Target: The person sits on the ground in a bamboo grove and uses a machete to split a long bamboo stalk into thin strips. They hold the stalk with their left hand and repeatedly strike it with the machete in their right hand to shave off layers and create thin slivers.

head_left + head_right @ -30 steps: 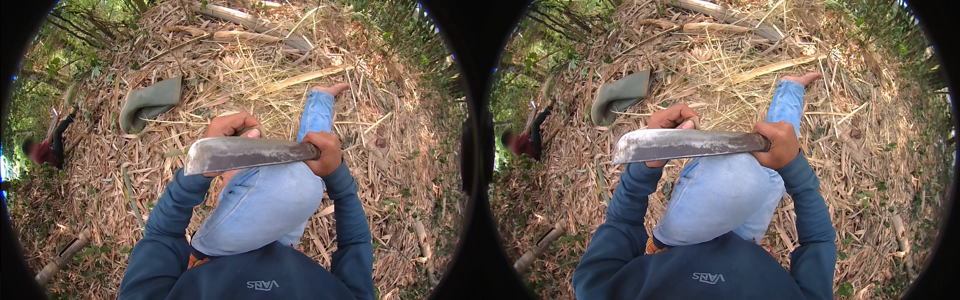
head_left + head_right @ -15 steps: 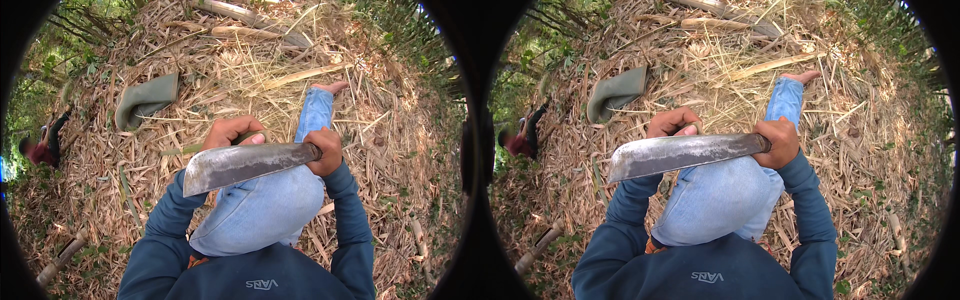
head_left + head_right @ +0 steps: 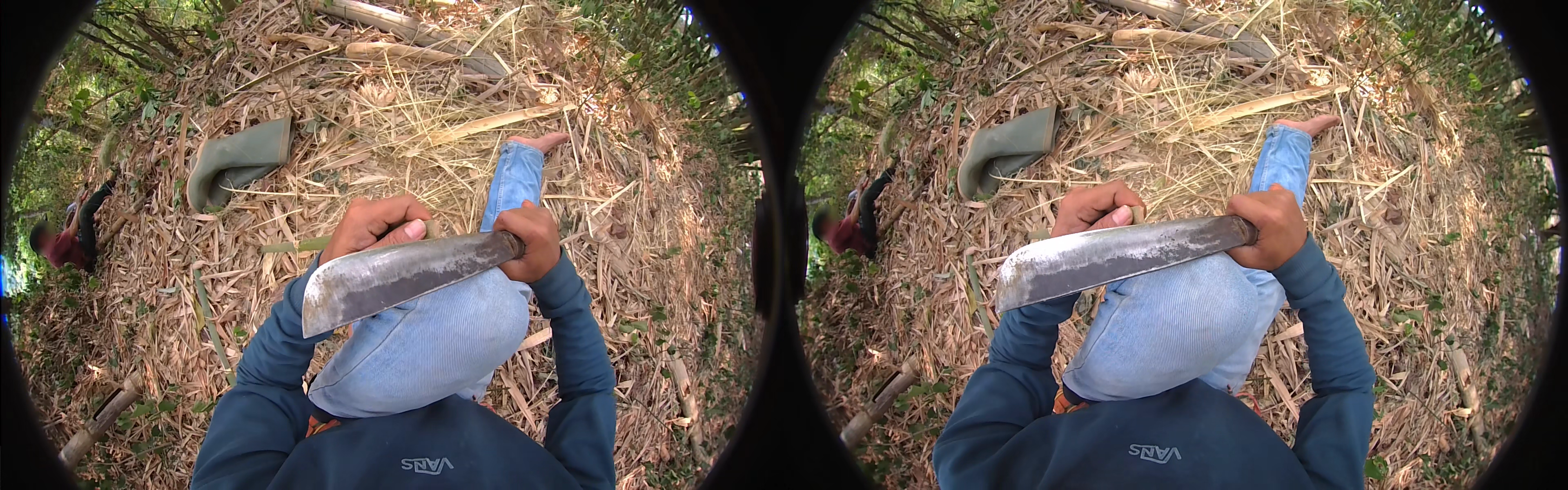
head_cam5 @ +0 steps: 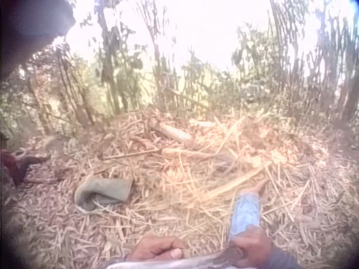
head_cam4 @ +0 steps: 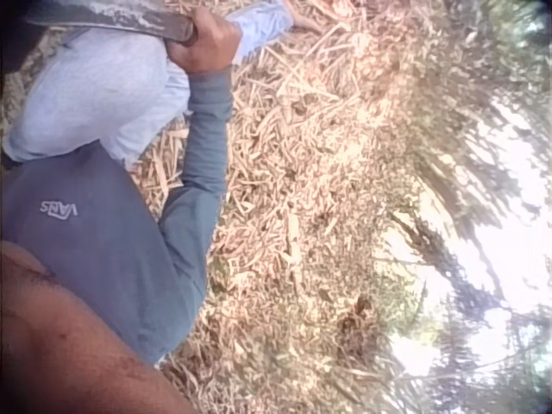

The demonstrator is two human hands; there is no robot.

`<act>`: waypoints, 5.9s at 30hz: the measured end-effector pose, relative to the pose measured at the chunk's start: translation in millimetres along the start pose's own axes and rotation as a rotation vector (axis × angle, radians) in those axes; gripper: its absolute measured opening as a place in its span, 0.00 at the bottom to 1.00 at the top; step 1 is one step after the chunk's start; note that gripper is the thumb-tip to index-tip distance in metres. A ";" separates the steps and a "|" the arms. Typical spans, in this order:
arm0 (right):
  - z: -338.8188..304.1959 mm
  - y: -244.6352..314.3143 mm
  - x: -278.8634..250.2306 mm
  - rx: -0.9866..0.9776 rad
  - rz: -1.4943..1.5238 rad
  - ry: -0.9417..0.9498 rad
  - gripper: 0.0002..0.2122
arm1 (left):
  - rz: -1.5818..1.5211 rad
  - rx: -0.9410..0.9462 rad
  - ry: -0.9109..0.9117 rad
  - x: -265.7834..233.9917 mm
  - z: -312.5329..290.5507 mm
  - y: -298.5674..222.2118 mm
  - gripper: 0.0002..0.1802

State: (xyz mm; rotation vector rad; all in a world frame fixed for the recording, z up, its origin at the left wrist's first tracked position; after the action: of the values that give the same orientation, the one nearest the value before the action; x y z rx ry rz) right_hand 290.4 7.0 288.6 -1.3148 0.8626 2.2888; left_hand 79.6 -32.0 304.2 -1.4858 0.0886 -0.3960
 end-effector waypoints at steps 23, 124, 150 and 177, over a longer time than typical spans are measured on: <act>-92.2 -54.8 39.0 0.749 0.217 -0.201 0.10 | 0.113 0.213 -0.081 -14.6 -27.7 -44.9 0.15; -69.9 -27.8 20.2 0.531 0.106 -0.067 0.06 | 0.310 0.238 -0.244 -4.3 -28.8 -33.8 0.12; -28.7 7.2 16.3 0.270 -0.176 -0.160 0.17 | -0.096 -0.138 -0.254 -9.9 -0.4 19.7 0.11; -5.7 1.8 22.1 0.126 -0.140 -0.139 0.12 | 0.190 0.093 -0.193 -11.6 -29.2 -10.9 0.09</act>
State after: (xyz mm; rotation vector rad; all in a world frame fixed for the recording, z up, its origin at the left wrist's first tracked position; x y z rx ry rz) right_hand 281.9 2.1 267.9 -1.1120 0.8259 2.1520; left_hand 57.9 -56.5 309.9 -1.4030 0.0568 -0.1013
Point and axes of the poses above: each hand's wrist, its own z-axis towards the middle knuckle, its own x-axis out of the palm, y = z × x, the point moved 6 cm from there along z, towards the middle knuckle, and after that the axes turned 14 degrees about -z, right-handed, at the moved point
